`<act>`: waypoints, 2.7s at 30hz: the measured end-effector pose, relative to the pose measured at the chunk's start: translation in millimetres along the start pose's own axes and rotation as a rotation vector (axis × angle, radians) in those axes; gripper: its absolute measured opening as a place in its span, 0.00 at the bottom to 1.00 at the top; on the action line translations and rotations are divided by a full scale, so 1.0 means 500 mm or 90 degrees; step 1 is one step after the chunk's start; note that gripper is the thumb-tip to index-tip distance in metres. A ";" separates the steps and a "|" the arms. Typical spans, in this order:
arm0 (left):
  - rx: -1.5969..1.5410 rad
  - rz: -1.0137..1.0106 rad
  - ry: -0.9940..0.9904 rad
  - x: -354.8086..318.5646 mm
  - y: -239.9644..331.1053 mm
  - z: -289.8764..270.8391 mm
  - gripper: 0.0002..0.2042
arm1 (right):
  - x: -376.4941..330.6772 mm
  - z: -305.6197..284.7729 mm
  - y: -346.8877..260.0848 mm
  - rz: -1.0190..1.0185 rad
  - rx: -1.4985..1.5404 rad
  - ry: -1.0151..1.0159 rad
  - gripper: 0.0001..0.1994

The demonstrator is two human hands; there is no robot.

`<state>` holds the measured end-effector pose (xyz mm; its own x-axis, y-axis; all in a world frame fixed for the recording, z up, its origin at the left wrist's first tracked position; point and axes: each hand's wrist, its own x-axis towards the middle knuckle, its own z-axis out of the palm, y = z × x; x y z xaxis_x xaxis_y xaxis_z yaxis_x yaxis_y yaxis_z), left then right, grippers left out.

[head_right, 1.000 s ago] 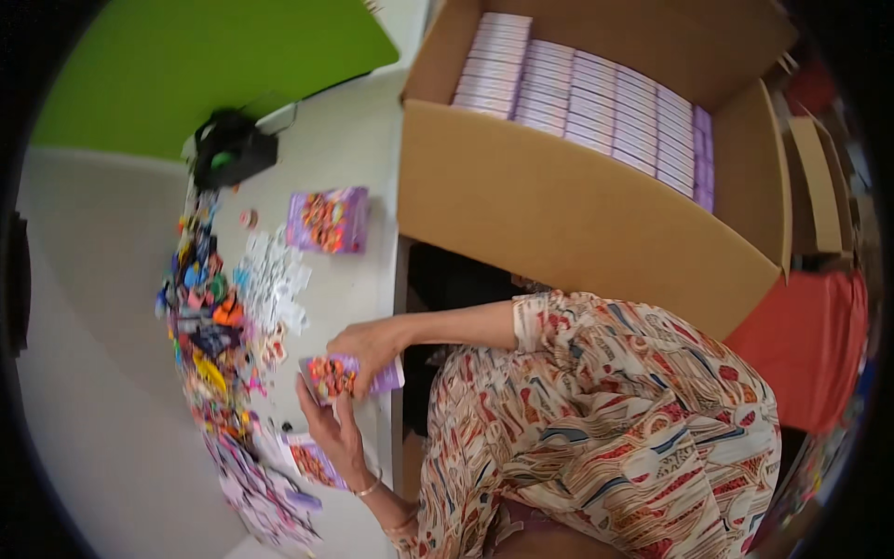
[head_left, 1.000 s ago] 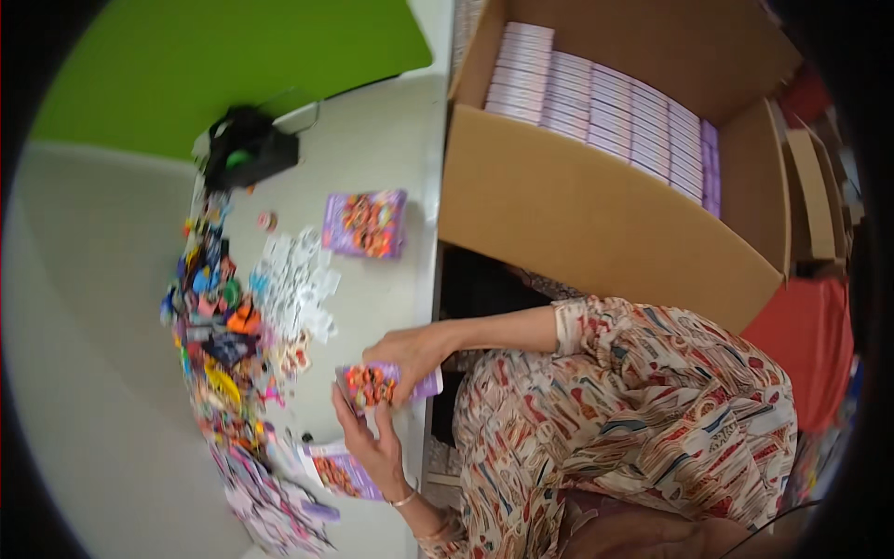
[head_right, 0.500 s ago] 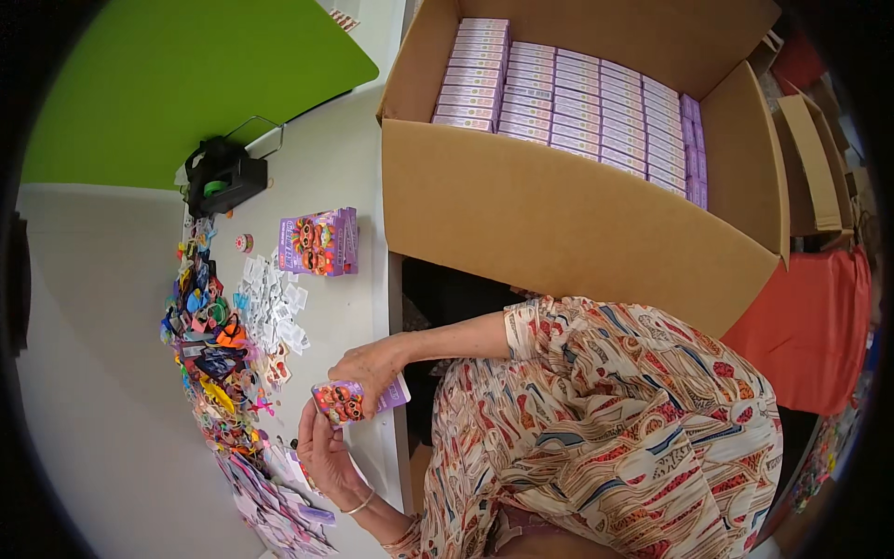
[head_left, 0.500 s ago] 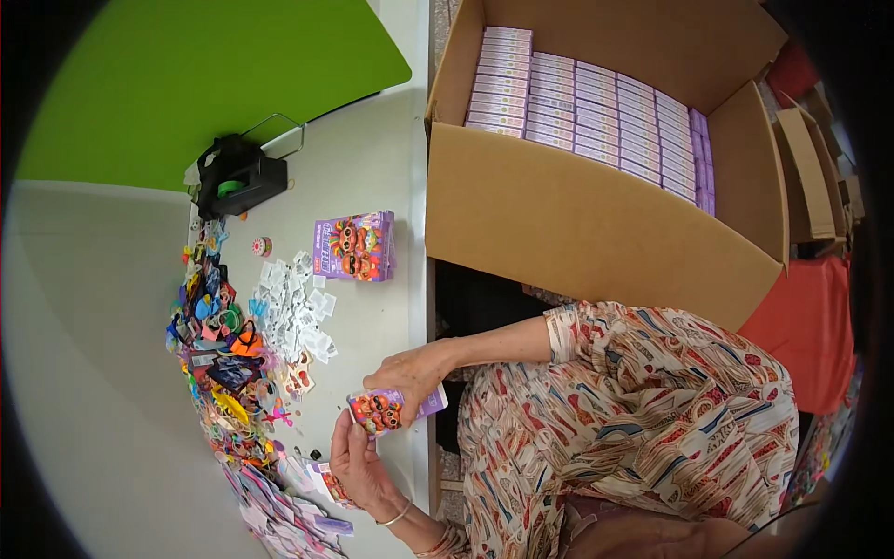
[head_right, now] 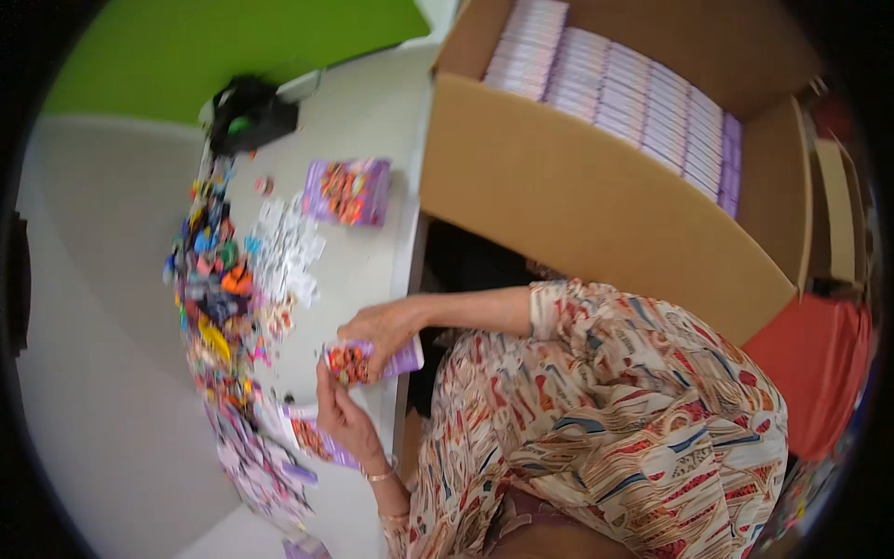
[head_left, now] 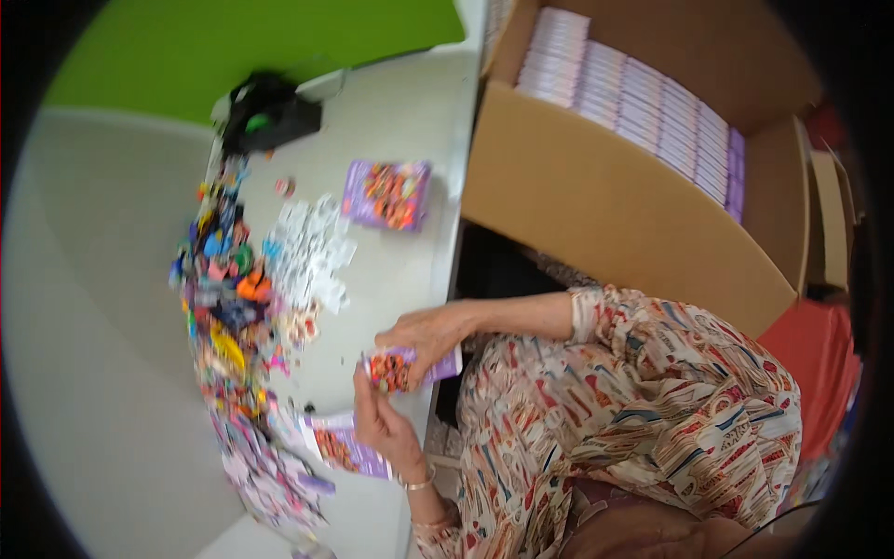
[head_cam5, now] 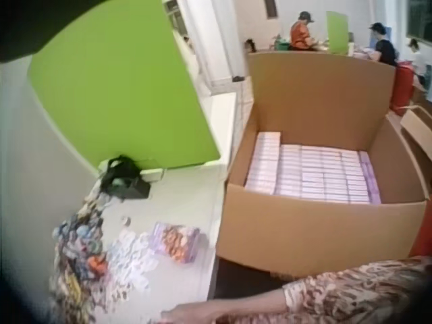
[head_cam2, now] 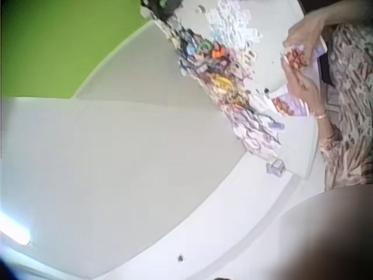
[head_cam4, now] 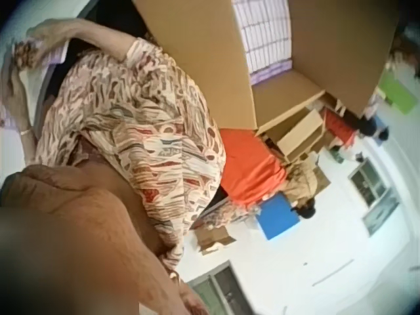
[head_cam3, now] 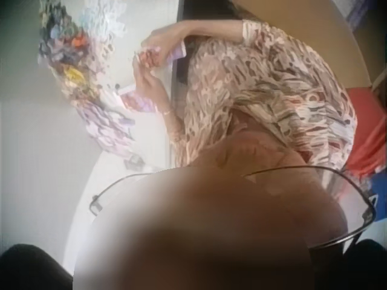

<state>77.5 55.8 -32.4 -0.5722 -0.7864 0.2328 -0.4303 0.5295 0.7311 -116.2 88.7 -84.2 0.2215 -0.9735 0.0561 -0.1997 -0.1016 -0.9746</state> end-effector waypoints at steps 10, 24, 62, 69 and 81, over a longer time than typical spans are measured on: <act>-0.454 -0.349 -0.076 0.039 -0.013 -0.041 0.13 | -0.008 -0.026 -0.020 0.059 0.069 -0.052 0.26; -0.128 -0.129 -0.008 -0.009 0.016 -0.010 0.10 | -0.011 -0.012 -0.026 0.105 0.014 -0.034 0.19; -0.559 -0.397 -0.107 0.088 -0.023 0.012 0.13 | -0.022 -0.013 -0.036 -0.098 -0.132 0.282 0.40; 0.319 0.018 -0.017 0.274 -0.217 -0.053 0.23 | -0.017 -0.030 -0.022 -0.017 -0.359 0.355 0.38; 0.283 -0.267 -0.002 0.316 -0.212 0.033 0.13 | -0.026 -0.036 -0.019 0.022 -0.317 0.355 0.37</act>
<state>21.2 -119.4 -84.0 -0.2933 -0.9558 -0.0191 -0.8687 0.2581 0.4228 -134.5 98.7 -71.9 -0.2833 -0.9236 0.2584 -0.6359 -0.0208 -0.7715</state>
